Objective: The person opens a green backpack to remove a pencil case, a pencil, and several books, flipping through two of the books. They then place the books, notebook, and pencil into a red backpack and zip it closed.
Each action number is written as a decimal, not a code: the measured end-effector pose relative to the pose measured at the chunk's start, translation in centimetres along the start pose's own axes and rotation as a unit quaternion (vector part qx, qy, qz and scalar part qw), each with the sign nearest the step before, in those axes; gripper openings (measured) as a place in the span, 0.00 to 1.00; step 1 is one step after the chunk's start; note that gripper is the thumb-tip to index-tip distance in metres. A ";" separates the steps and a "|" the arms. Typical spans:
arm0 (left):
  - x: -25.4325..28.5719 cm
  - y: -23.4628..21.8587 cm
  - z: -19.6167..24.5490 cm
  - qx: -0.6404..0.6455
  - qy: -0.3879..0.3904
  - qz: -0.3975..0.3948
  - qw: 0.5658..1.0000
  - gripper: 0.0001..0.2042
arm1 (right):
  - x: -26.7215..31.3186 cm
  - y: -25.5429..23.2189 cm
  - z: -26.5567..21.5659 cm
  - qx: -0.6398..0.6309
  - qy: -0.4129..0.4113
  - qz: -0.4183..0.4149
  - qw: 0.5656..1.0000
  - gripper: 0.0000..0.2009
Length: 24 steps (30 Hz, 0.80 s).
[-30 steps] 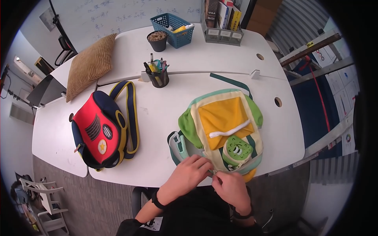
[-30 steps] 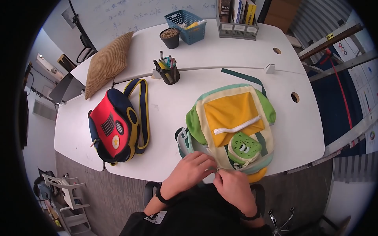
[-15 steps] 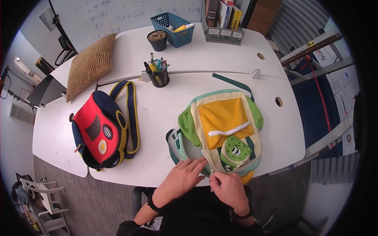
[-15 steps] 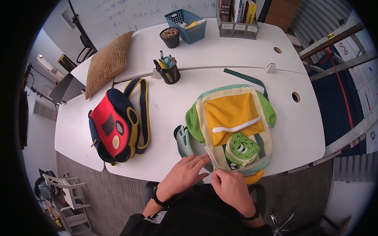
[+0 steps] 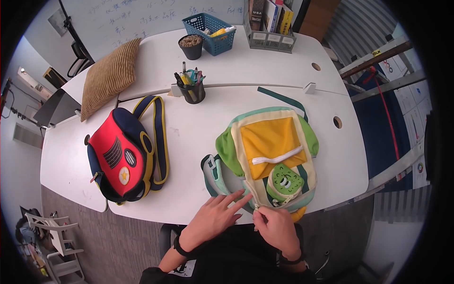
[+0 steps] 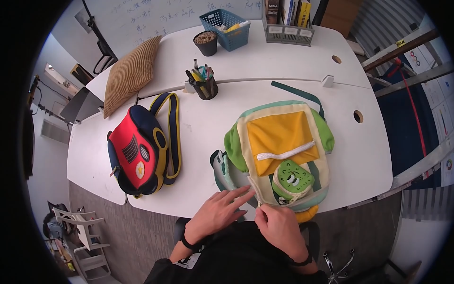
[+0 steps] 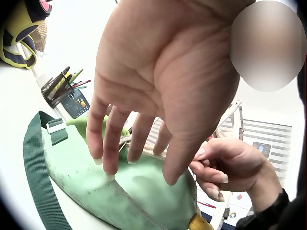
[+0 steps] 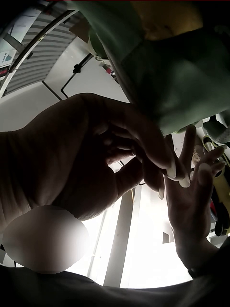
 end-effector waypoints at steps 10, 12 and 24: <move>-1.5 0.8 0.6 0.026 0.051 0.034 0.998 0.17 | -0.1 0.0 0.0 0.007 -0.009 -0.009 1.000 0.09; -1.8 0.3 0.9 0.029 0.053 0.057 0.997 0.13 | 0.0 0.4 0.2 0.010 -0.017 -0.012 1.000 0.09; -1.5 -1.0 -1.6 -0.025 0.017 0.069 0.997 0.10 | 1.1 -0.3 0.9 0.016 -0.025 -0.057 0.998 0.08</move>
Point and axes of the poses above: each hand's wrist, its own x-axis away from the middle knuckle, its own y-axis out of the palm, z = x × y, the point moved 5 cm from there along -x, towards the middle knuckle, and after that the axes turned 8 degrees about -y, right-handed, at the moved point
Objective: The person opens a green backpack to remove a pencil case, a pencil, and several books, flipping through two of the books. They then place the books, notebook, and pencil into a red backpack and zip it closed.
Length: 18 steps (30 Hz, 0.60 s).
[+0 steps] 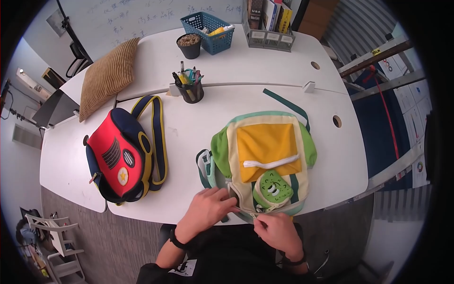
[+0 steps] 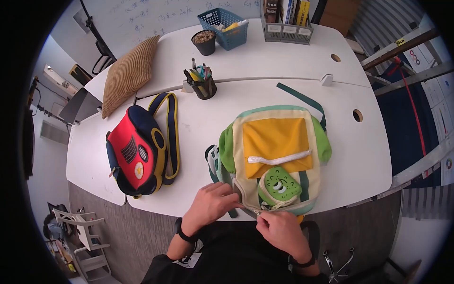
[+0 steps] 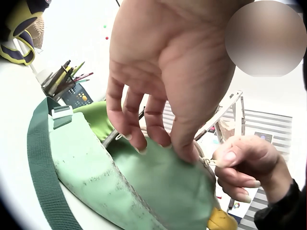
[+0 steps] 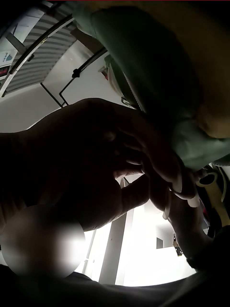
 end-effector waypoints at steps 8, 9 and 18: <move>0.9 -1.3 0.1 0.036 -0.016 0.027 0.999 0.08 | 0.3 -0.1 0.0 -0.014 0.006 -0.018 1.000 0.07; 1.0 -1.3 0.5 0.034 -0.014 0.022 0.999 0.08 | 0.2 0.0 -0.1 -0.023 0.004 -0.010 1.000 0.08; 1.2 1.7 3.3 0.044 0.047 -0.042 0.997 0.15 | -0.2 -0.4 -1.4 -0.016 -0.022 -0.014 1.000 0.07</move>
Point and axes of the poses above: each hand's wrist, its own x-axis away from the middle knuckle, its own y-axis out of the palm, z = x × y, the point moved 5 cm from there along -x, towards the middle knuckle, and after that the axes turned 8 degrees about -y, right-handed, at the moved point
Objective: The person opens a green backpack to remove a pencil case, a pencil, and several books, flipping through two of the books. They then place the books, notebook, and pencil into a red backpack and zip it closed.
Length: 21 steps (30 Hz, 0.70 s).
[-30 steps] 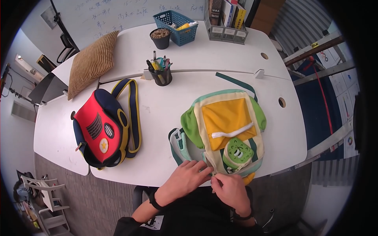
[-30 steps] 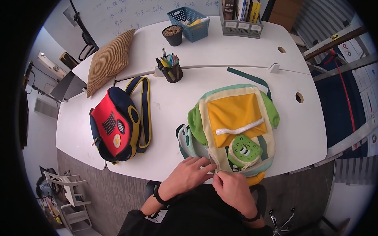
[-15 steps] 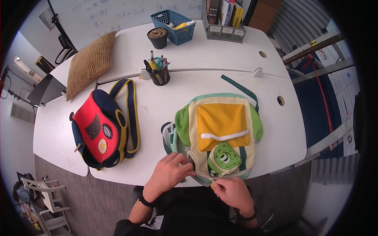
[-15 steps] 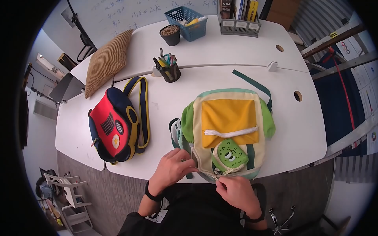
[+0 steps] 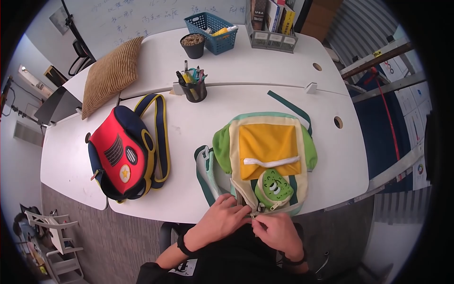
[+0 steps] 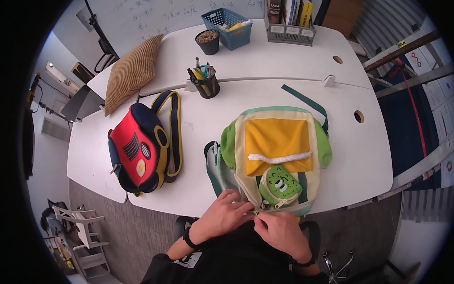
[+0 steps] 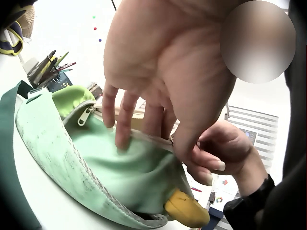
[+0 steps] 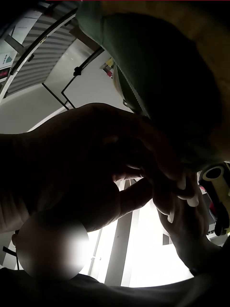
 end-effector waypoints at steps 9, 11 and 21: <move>0.2 -1.2 -1.8 -0.012 0.000 0.031 0.999 0.16 | 1.7 -1.1 2.3 0.023 0.063 0.037 0.997 0.08; 0.5 -1.7 -2.4 -0.011 -0.013 0.033 0.999 0.18 | 2.3 -1.8 2.9 0.035 0.078 0.046 0.995 0.08; 1.2 -2.7 -3.6 0.018 -0.083 0.037 0.996 0.26 | 4.6 -5.4 5.9 0.092 0.166 0.097 0.977 0.09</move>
Point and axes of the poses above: each hand's wrist, its own x-axis away from the middle knuckle, its own y-axis out of the palm, z = x × y, the point moved 5 cm from there along -x, towards the middle knuckle, and after that the axes turned 8 degrees about -y, right-handed, at the moved point
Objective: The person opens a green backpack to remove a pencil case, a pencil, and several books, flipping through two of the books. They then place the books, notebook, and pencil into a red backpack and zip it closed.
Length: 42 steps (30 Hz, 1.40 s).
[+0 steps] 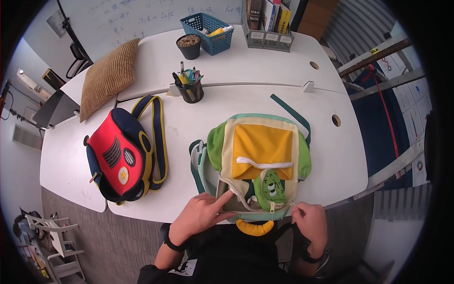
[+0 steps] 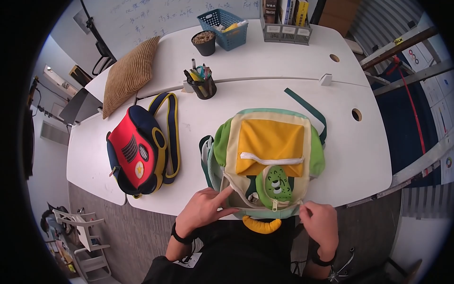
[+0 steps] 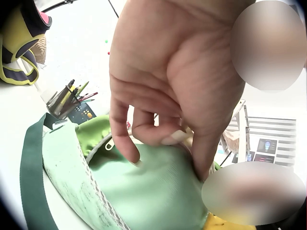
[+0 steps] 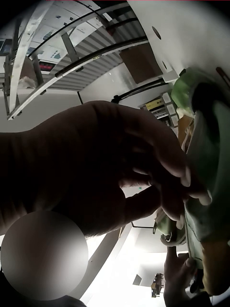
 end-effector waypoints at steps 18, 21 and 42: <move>-1.8 -2.1 3.2 -0.045 0.088 0.084 0.992 0.17 | -1.1 0.6 -2.1 -0.034 -0.061 -0.020 0.997 0.09; -1.7 -1.9 2.5 -0.023 0.061 0.098 0.993 0.16 | -1.1 0.5 -2.0 -0.034 -0.063 -0.024 0.997 0.09; -4.8 -5.1 -2.1 0.102 -0.150 0.118 0.976 0.11 | -11.1 -2.7 2.0 0.179 -0.090 0.139 0.970 0.09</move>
Point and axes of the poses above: each hand's wrist, its own x-axis away from the middle knuckle, its own y-axis out of the palm, z = x × y, the point moved 5 cm from there along -x, towards the middle knuckle, and after that the axes turned 8 degrees about -y, right-handed, at the moved point
